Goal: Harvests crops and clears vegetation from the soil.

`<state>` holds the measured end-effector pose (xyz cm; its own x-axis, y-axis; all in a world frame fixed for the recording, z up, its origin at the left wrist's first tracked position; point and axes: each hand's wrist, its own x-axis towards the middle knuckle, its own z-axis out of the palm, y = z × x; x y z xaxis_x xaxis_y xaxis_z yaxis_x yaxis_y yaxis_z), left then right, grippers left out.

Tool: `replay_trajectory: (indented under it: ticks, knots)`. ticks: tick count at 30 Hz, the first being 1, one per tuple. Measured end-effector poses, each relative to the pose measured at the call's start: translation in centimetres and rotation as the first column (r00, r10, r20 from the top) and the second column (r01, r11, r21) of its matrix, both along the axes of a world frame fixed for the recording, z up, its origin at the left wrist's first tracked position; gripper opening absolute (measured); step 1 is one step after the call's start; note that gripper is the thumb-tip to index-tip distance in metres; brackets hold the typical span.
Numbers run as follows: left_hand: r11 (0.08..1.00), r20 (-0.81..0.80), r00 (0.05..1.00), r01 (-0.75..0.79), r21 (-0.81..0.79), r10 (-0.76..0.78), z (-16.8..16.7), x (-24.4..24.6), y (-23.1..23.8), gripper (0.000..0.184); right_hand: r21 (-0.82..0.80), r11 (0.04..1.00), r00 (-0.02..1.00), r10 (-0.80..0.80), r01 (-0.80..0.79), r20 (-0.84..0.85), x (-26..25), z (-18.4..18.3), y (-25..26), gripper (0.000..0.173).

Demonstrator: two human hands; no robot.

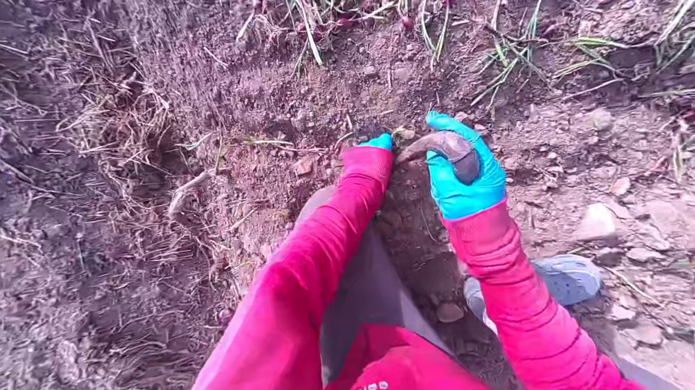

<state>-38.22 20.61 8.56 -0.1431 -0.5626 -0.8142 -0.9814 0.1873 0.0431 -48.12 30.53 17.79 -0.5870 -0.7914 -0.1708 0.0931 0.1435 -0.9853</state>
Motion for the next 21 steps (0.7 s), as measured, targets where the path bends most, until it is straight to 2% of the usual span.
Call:
replay_trajectory:
  ticks: [2,3,4,6,7,8,10,11,12,13,14,15,17,19,20,21]
  knots:
    - [0.998,0.072,0.996,0.053,0.031,-0.055,-0.6,0.2,1.4,0.036,-0.127,0.990,0.998,-0.058,0.058,0.001,-2.9,2.2,0.5,0.029]
    - [0.998,0.085,0.996,0.015,0.062,-0.020,0.4,-0.1,1.0,0.041,-0.181,0.982,0.998,-0.058,0.049,-0.040,-4.2,1.4,0.7,0.025]
    - [0.997,0.050,0.998,-0.041,0.065,0.038,2.0,-0.5,0.5,0.043,-0.165,0.986,0.996,-0.048,0.035,-0.077,-5.0,-0.3,1.0,0.027]
    - [0.996,-0.191,0.978,-0.085,-0.017,0.080,5.0,-0.9,0.2,0.029,0.070,0.997,0.993,0.027,-0.018,-0.119,-5.5,-3.8,2.6,0.038]
    - [0.997,-0.304,0.952,-0.056,-0.058,0.036,5.6,-0.9,0.2,0.026,0.147,0.989,0.993,0.050,-0.035,-0.103,-5.7,-4.1,3.2,0.041]
    - [0.998,-0.351,0.936,-0.001,-0.056,-0.019,5.2,-1.1,-0.3,0.025,0.167,0.986,0.995,0.046,-0.031,-0.090,-6.5,-3.1,2.9,0.043]
    - [0.995,-0.260,0.964,0.081,0.057,-0.064,3.3,0.0,-0.7,0.025,0.009,1.000,1.000,-0.017,0.017,0.002,-8.3,0.3,2.5,0.040]
    - [0.994,-0.211,0.977,0.043,0.104,-0.020,3.1,1.0,-0.2,0.024,-0.120,0.991,0.997,-0.048,0.055,0.059,-8.8,1.4,2.7,0.035]
    - [0.995,-0.192,0.981,-0.019,0.102,0.038,3.6,1.0,-0.5,0.022,-0.210,0.973,0.994,-0.088,0.099,0.063,-9.1,1.1,2.3,0.031]
    - [0.996,-0.214,0.974,-0.060,0.064,0.073,4.7,0.1,-0.8,0.020,-0.210,0.972,0.995,-0.097,0.101,0.033,-9.0,-0.1,2.4,0.030]
    - [0.999,-0.259,0.965,-0.041,0.017,0.044,6.0,-1.7,-1.0,0.019,-0.114,0.993,0.999,-0.034,0.032,-0.009,-8.6,-1.9,2.9,0.032]
    - [0.998,-0.292,0.955,0.049,-0.042,-0.059,6.7,-3.9,-0.9,0.019,0.036,0.998,0.998,0.052,-0.051,-0.043,-7.8,-3.9,3.8,0.034]
    - [0.940,-0.254,0.905,0.331,-0.087,-0.342,4.3,-8.2,1.2,0.024,0.223,0.969,0.990,0.123,-0.106,-0.062,-6.8,-5.7,5.1,0.039]
    - [0.852,-0.187,0.835,0.524,-0.023,-0.518,-1.3,-10.0,3.9,0.033,0.244,0.969,0.998,0.049,-0.038,-0.041,-8.7,-3.0,4.1,0.042]
    - [0.830,-0.213,0.811,0.557,-0.004,-0.545,-2.6,-9.1,6.3,0.035,0.224,0.975,1.000,0.004,-0.007,0.013,-10.1,-0.8,4.6,0.042]
    - [0.832,-0.258,0.795,0.549,-0.078,-0.548,-2.5,-8.5,6.5,0.033,0.095,0.995,0.998,-0.007,0.002,0.055,-12.8,0.4,4.4,0.041]
